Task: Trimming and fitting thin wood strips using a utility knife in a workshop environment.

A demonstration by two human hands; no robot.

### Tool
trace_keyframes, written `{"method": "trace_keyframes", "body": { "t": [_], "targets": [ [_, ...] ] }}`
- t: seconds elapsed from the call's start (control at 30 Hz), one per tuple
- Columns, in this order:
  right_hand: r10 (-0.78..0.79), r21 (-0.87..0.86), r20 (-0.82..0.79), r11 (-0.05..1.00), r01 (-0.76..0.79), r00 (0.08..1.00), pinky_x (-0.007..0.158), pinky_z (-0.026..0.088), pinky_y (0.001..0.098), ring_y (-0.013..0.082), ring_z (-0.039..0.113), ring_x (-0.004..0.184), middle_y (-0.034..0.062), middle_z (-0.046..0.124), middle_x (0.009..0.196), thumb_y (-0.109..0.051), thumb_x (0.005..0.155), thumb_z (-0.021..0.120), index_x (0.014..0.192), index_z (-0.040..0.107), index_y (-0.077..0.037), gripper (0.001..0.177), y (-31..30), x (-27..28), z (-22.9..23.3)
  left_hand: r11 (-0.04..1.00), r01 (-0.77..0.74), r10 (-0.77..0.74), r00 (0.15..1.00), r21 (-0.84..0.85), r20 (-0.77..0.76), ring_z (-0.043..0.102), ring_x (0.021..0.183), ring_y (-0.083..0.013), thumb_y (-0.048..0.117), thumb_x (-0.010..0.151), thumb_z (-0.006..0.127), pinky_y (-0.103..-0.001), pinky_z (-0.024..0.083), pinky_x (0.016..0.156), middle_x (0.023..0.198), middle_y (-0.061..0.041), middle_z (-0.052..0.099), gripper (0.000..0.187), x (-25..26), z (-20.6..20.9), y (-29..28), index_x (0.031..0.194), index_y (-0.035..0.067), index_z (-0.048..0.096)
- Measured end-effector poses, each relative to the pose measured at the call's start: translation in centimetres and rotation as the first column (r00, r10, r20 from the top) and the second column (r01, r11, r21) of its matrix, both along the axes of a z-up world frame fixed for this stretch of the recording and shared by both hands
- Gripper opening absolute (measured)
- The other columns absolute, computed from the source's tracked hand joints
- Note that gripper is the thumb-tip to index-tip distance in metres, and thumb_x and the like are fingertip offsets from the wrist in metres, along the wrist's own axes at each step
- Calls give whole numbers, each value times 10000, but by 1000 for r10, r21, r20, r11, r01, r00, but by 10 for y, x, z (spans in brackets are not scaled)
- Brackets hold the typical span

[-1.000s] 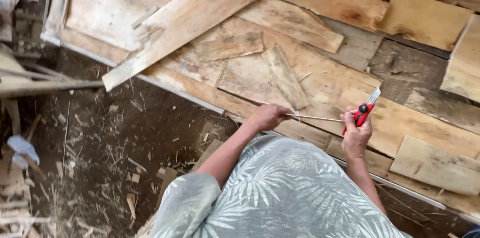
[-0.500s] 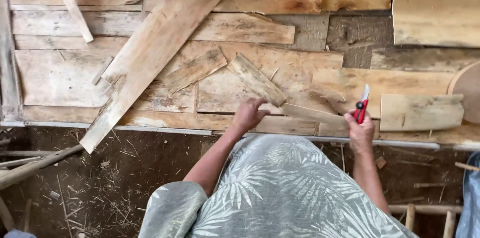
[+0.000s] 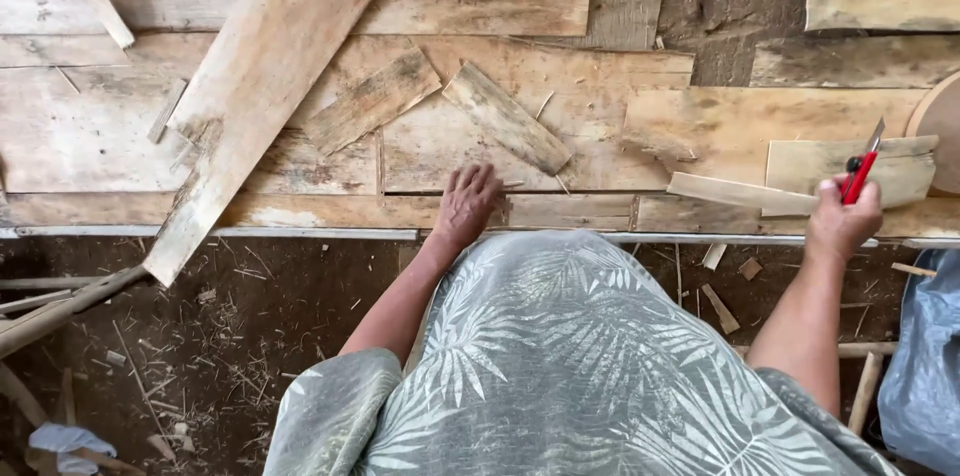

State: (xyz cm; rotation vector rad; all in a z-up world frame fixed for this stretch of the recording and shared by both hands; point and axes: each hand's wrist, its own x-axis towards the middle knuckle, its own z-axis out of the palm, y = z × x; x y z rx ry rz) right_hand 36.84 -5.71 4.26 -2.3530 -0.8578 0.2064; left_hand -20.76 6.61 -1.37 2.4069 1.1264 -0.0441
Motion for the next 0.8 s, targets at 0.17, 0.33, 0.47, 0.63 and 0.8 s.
{"method": "trace_keyframes", "body": {
  "t": [0.17, 0.33, 0.47, 0.63, 0.8],
  "targets": [
    [-1, -79, 417, 996, 38, 909, 735, 622, 427, 237, 673, 895, 87, 744, 1000, -63, 1001, 794, 963, 705, -57, 96, 28, -4, -8, 998, -60, 59, 998, 32, 11, 444, 1403, -393, 168, 886, 686, -546, 339, 1133, 1558, -170, 482, 255, 2, -8, 0, 1139, 149, 664],
    [-197, 223, 34, 957, 185, 980, 739, 648, 309, 132, 707, 831, -1, 727, 942, 72, 891, 673, 1008, 652, -125, 230, 48, -40, -39, 995, -94, 95, 995, 12, -42, 436, 1418, -354, 214, 879, 686, -534, 311, 1138, 1582, -110, 482, 81, 5, -11, 3, 934, 170, 726],
    [-158, 160, 225, 979, 124, 961, 701, 550, 473, 393, 713, 761, 107, 705, 799, -143, 885, 753, 963, 713, -150, 88, 38, -83, -64, 988, -152, 153, 988, 34, -35, 479, 1363, -279, 293, 802, 827, -430, 363, 1099, 1489, -51, 564, 179, 8, 2, 4, 912, 192, 728],
    [-48, 147, 50, 988, 40, 998, 795, 542, 471, 422, 706, 873, 128, 718, 881, -66, 905, 756, 998, 691, -138, 134, 39, -129, -56, 949, -314, 314, 947, -3, 74, 527, 1337, -276, 309, 904, 759, -485, 415, 1067, 1467, -32, 592, 148, -17, -2, 11, 959, 201, 675],
    [-31, 179, 26, 983, 26, 999, 787, 550, 468, 392, 718, 850, 119, 733, 871, -65, 899, 769, 1001, 698, -132, 141, 45, -143, -57, 846, -512, 513, 858, 147, 32, 458, 1402, -335, 339, 953, 737, -563, 361, 1112, 1544, -62, 509, 292, -49, -1, 34, 1208, 240, 634]
  ]
}}
